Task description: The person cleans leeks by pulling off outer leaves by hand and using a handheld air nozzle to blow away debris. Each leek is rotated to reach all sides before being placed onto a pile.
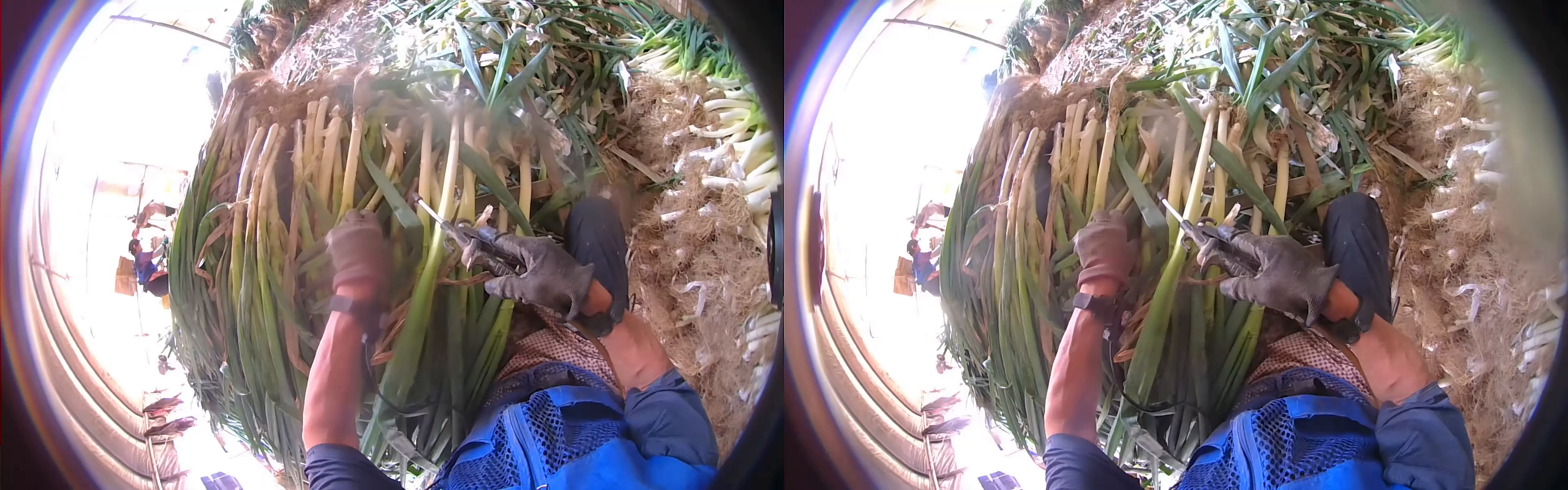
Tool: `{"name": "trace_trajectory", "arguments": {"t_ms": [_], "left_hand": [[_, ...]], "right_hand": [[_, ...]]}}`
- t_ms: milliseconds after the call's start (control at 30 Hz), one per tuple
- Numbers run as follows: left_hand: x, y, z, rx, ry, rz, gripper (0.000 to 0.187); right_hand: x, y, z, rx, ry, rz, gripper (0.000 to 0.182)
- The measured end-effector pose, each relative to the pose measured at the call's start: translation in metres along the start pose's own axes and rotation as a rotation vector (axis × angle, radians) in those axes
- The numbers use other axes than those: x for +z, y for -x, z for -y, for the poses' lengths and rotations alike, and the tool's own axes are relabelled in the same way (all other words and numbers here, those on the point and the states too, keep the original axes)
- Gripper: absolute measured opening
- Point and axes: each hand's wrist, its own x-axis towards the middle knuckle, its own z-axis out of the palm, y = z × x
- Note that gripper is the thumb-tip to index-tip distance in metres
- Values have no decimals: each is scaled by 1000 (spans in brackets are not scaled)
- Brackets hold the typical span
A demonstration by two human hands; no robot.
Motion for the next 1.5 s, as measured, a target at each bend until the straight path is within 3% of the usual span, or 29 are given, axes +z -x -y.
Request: {"name": "trace_trajectory", "arguments": {"t_ms": [133, 200, 267, 333, 433, 467, 567, 633, 667, 700, 767, 867, 900, 1033, 1067, 1167, 1200, 1367, 1433, 1500], "left_hand": [[-4, -14, 3, -16, 32, 73, 22], [17, -45, 29, -126, 671, 188, 27], [-11, -89, 50, 39, 660, 167, 36], [-92, -117, 49, 163, 687, 49, 49], [-176, -130, 17, -149, 1751, -103, 65], [-185, -132, 11, -266, 2098, -161, 70], [-124, -116, 28, -158, 1651, -150, 63], [-92, -72, 35, -142, 986, -90, 50], [-50, -50, 43, -151, 958, -146, 40], [-17, -29, 53, -162, 929, -201, 31], [-10, 7, 62, -255, 637, -93, 31], [-1, 35, 69, -184, 391, -243, 25], [1, 36, 70, -179, 365, -234, 25], [11, 31, 71, -123, 297, -208, 23], [14, 27, 70, -100, 294, -209, 23], [2, 23, 56, -147, 309, -159, 32], [7, 25, 54, -145, 253, -154, 35], [15, 25, 44, -138, 96, -144, 49], [15, 23, 45, -130, 114, -128, 49], [12, 21, 46, -132, 131, -112, 48]], "right_hand": [[-4, 4, -7, 83, 31, 39, 72], [1, 2, -18, 27, -254, -26, 70], [2, -2, -17, 17, -381, -52, 67], [-5, -4, -4, 55, -348, -45, 65], [8, -6, 11, 7, -637, 42, 62], [10, -9, 12, 11, -552, 39, 62], [14, -22, 4, 65, -293, 18, 64], [12, -37, 1, 155, -104, -5, 67], [17, -39, 9, 63, -210, 6, 71], [18, -44, 19, 93, -126, 98, 71], [19, -54, 35, 150, 47, 278, 69], [39, -77, 17, 105, -134, 144, 67], [41, -84, 19, 87, -174, 71, 66], [39, -80, 50, 205, -56, 283, 59], [53, -87, 30, 242, -277, 211, 60], [45, -100, 19, 191, -126, 102, 54], [52, -97, 17, 79, -434, 168, 54], [47, -122, 1, 79, -221, 74, 60], [44, -147, 2, 173, -200, -57, 62], [28, -172, 2, 202, 18, -91, 61]]}}
